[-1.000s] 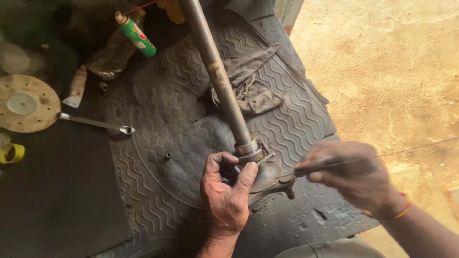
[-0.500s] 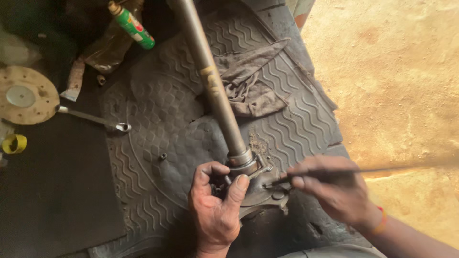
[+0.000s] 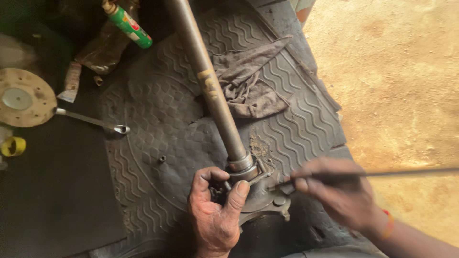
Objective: The person uses a metal file to scrape and clean a cylindrical metal part clamped in a vise. They repeatedly wipe the part with a cloth and continue filing the surface throughout the clip.
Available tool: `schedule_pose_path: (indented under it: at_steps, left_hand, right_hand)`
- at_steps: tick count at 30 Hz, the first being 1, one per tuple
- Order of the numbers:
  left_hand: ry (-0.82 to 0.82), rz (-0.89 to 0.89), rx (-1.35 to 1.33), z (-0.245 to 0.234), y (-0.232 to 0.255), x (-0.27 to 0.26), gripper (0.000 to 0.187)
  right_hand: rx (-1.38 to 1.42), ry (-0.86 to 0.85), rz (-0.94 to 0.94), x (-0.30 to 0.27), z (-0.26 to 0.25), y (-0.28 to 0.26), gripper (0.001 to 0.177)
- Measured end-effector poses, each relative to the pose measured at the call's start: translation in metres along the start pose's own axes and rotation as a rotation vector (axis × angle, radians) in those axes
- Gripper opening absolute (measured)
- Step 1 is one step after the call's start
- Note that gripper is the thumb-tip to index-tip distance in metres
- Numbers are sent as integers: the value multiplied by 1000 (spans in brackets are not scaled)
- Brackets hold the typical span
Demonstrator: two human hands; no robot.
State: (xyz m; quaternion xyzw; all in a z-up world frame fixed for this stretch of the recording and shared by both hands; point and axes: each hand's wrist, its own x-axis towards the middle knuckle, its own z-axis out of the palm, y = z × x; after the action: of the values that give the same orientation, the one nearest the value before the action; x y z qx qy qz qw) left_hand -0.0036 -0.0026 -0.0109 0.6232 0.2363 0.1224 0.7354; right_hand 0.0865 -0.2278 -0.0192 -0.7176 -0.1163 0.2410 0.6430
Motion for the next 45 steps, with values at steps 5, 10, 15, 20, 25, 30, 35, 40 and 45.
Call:
schedule_pose_path:
  at_steps: [5, 10, 15, 20, 25, 30, 35, 40, 45]
  left_hand:
    - [-3, -8, 59, -1, 6, 2, 33]
    - [-23, 60, 18, 0, 1, 1, 32]
    - [-23, 83, 52, -2, -1, 1, 30]
    - [-21, 11, 4, -1, 0, 3, 31]
    - [-10, 21, -8, -2, -4, -3, 30]
    - [9, 24, 22, -3, -7, 0, 31]
    - [1, 50, -8, -4, -10, 0, 31]
    - [-13, 17, 22, -8, -11, -2, 31]
    - [-24, 32, -29, -8, -12, 2, 31]
  right_hand:
    - [35, 18, -56, 0, 5, -11, 14]
    - [-183, 135, -60, 7, 7, -4, 14]
    - [-229, 176, -3, -7, 3, -1, 16]
    - [-219, 206, -240, -8, 6, 6, 14]
    - [5, 250, -59, -23, 7, 13, 17]
    - [310, 223, 84, -31, 7, 21, 18]
    - [316, 302, 216, -22, 12, 20, 16]
    - [299, 268, 293, -20, 4, 7, 18]
    - [611, 161, 173, -19, -6, 0, 20]
